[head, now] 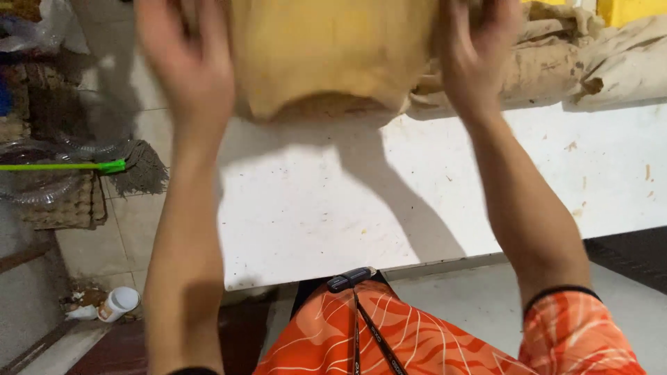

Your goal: Spreading yellow jam or cream onto flat cake sheets and rolling them into cylindrical logs on a production table.

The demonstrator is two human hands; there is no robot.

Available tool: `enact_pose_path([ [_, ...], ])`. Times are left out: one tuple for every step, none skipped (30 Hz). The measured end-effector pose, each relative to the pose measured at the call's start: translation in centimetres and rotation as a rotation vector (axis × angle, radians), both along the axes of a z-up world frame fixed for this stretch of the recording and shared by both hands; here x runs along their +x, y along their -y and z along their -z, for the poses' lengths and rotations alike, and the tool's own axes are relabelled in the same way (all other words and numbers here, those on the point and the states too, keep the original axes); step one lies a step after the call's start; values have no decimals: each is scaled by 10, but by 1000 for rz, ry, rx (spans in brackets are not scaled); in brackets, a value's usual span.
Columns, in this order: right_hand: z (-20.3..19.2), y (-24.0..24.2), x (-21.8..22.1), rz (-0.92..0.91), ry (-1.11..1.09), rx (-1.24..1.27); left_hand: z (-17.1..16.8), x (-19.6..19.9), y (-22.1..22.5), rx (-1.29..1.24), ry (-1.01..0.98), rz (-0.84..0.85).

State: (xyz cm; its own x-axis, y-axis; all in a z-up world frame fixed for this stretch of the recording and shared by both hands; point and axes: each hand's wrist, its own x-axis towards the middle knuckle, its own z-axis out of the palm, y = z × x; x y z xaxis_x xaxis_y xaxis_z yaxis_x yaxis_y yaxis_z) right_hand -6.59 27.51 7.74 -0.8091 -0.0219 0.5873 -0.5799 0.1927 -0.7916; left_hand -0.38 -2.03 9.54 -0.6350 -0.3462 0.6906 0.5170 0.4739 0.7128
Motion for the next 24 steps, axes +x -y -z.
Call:
enact_pose_path([
  [-17, -20, 29, -208, 145, 212, -34, 41, -7, -95, 321, 129],
  [-36, -41, 57, -420, 277, 424, -65, 94, -15, -198, 630, 265],
  [-25, -52, 86, -416, 273, 424, -57, 121, -18, -201, 626, 267],
  [-16, -62, 114, -604, 595, 386, -50, 147, -19, -76, 837, 462],
  [-6, -72, 144, -786, 920, 338, -42, 174, -21, 51, 1045, 661],
  [2, -74, 165, -776, 913, 334, -26, 194, -21, 41, 1039, 668],
  [11, -76, 187, -759, 917, 658, -8, 214, -21, -100, 1281, 714],
  [19, -78, 211, -732, 919, 981, 8, 236, -20, -244, 1531, 749],
  [7, -83, 224, -728, 924, 976, 10, 255, -13, -249, 1534, 755],
  [-2, -86, 233, -752, 1065, 1039, 15, 270, -5, -309, 1695, 777],
  [-12, -90, 242, -775, 1208, 1098, 19, 284, 3, -370, 1857, 793],
  [3, -91, 240, -766, 1206, 1094, 10, 270, -7, -380, 1852, 795],
  [17, -92, 237, -479, 1015, 1068, 1, 256, -17, -507, 1720, 592],
  [32, -94, 241, -209, 824, 1026, -8, 248, -29, -617, 1584, 398],
  [58, -78, 241, -207, 832, 1022, 30, 243, -42, -621, 1588, 404],
  [84, -62, 237, -112, 371, 942, 70, 233, -56, -765, 1106, 213],
  [109, -46, 230, -11, -82, 835, 107, 221, -69, -858, 616, 21],
  [109, -47, 239, 0, -90, 834, 121, 233, -73, -861, 603, 21],
  [110, -48, 246, -164, 73, 1054, 135, 243, -76, -898, 704, 133],
  [114, -49, 257, -326, 252, 1262, 151, 255, -78, -939, 804, 254],
  [88, -55, 266, -307, 253, 1257, 125, 257, -81, -949, 789, 261],
  [61, -61, 271, -223, 340, 972, 97, 256, -83, -893, 811, 200],
  [34, -67, 276, -140, 414, 683, 70, 254, -86, -835, 831, 139],
  [54, -102, 266, -129, 416, 679, 82, 253, -84, -841, 826, 148],
])
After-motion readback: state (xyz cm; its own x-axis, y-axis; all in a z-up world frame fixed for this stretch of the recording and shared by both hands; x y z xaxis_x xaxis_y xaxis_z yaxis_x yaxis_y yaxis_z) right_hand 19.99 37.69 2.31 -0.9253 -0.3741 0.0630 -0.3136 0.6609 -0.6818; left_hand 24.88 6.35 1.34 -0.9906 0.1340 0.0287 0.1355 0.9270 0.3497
